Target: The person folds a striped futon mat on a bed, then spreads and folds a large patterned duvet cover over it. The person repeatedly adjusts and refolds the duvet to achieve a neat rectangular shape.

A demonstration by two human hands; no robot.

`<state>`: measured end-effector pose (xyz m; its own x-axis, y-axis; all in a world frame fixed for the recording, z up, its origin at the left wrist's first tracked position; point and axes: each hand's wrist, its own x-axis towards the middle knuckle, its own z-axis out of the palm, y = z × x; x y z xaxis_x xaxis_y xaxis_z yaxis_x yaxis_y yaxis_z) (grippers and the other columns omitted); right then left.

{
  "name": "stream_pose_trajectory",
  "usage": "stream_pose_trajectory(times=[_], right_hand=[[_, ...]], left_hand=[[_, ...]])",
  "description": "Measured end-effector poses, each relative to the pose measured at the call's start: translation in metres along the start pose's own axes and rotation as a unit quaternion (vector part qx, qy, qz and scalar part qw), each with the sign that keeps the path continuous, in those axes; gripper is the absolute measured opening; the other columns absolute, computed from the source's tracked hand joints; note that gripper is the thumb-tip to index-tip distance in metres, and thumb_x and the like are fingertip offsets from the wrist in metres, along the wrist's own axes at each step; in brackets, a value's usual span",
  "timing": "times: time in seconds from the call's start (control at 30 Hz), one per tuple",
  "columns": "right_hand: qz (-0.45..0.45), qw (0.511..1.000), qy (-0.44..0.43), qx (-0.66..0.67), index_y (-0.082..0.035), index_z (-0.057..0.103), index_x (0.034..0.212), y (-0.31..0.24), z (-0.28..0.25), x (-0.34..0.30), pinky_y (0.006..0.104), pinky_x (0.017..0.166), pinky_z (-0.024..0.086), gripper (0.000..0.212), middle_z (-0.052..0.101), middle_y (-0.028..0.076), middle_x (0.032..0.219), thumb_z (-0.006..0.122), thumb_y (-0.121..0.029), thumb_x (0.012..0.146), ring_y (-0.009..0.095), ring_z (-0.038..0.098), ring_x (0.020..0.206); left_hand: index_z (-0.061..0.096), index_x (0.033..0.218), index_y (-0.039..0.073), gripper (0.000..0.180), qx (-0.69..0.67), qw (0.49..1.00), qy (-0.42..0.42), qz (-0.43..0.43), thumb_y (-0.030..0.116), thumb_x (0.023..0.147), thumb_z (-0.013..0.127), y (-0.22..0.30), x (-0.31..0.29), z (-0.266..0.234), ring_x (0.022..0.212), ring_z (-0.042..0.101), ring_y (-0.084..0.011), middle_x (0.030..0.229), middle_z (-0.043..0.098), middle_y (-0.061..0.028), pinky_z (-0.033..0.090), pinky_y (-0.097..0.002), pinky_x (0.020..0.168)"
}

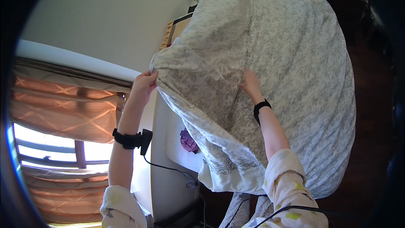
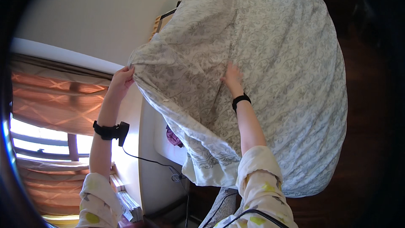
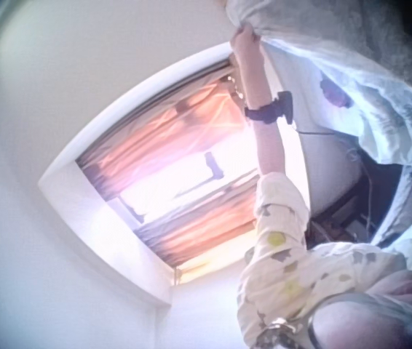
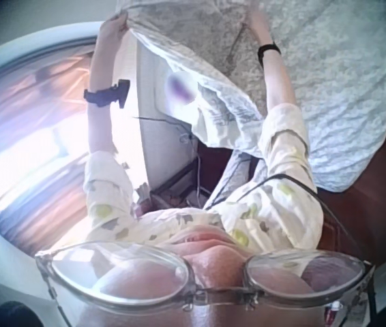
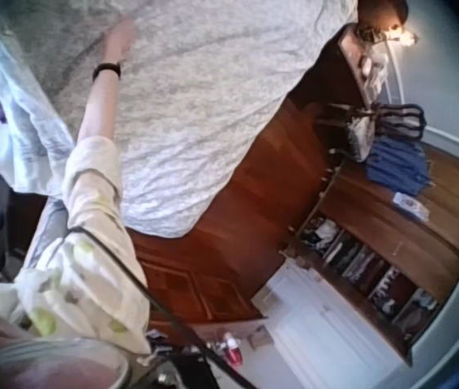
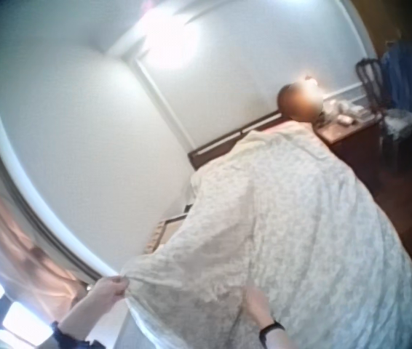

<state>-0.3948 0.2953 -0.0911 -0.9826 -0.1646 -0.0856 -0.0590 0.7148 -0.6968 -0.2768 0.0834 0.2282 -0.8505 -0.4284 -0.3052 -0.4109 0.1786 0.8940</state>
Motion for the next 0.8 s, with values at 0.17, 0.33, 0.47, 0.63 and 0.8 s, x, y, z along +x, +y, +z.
stream_pose_trajectory(times=[0.17, 0.33, 0.47, 0.63, 0.8], right_hand=[[-0.161, 0.978, 0.015, -0.135, 0.000, 0.052, 0.094, 0.021, 0.041, 0.013, 0.0391, 0.076, 0.041, 0.031, 0.045, 0.016, 0.108, 0.065, -0.013, 0.069, 0.031, 0.047, 0.095], [-0.203, 0.969, 0.019, -0.135, 0.001, 0.054, 0.088, 0.018, 0.075, 0.027, 0.0340, 0.070, 0.043, 0.017, 0.050, 0.014, 0.093, 0.056, -0.003, 0.071, 0.027, 0.050, 0.085], [-0.252, 0.960, 0.026, -0.122, 0.001, 0.054, 0.073, 0.027, 0.082, 0.037, 0.0367, 0.062, 0.044, 0.006, 0.053, 0.014, 0.076, 0.056, -0.002, 0.068, 0.029, 0.053, 0.072], [-0.231, 0.968, -0.064, -0.069, 0.001, 0.055, 0.068, 0.075, 0.040, 0.038, 0.0385, 0.056, 0.042, 0.004, 0.053, 0.015, 0.064, 0.056, -0.002, 0.067, 0.030, 0.054, 0.064], [-0.022, 0.990, -0.132, -0.054, 0.001, 0.058, 0.072, 0.140, -0.022, 0.034, 0.0382, 0.056, 0.042, 0.005, 0.053, 0.016, 0.064, 0.057, -0.003, 0.069, 0.030, 0.055, 0.067]], left_hand=[[0.048, 0.106, -0.002, 0.025, -0.098, 0.993, -0.058, 0.003, 0.013, 0.088, 0.046, 0.004, -0.002, -0.002, 0.091, 0.054, -0.0133, 0.099, 0.057, -0.0075, 0.041, -0.0252, 0.084], [0.044, 0.110, -0.004, 0.026, -0.177, 0.982, -0.054, -0.023, 0.012, 0.089, 0.042, 0.008, -0.002, 0.001, 0.095, 0.053, -0.0160, 0.104, 0.054, -0.0101, 0.041, -0.0278, 0.086], [0.041, 0.112, -0.004, 0.027, -0.230, 0.970, -0.076, -0.030, 0.011, 0.089, 0.040, 0.003, 0.005, -0.008, 0.097, 0.052, -0.0172, 0.105, 0.053, -0.0111, 0.041, -0.0285, 0.087], [0.044, 0.112, -0.001, 0.028, -0.211, 0.977, 0.007, -0.034, 0.014, 0.089, 0.039, -0.009, 0.016, -0.029, 0.099, 0.051, -0.0198, 0.107, 0.053, -0.0121, 0.041, -0.0316, 0.088], [0.045, 0.111, -0.001, 0.028, -0.202, 0.979, -0.027, -0.029, 0.015, 0.089, 0.041, -0.014, 0.019, -0.029, 0.099, 0.051, -0.0190, 0.107, 0.053, -0.0112, 0.041, -0.0314, 0.087]])
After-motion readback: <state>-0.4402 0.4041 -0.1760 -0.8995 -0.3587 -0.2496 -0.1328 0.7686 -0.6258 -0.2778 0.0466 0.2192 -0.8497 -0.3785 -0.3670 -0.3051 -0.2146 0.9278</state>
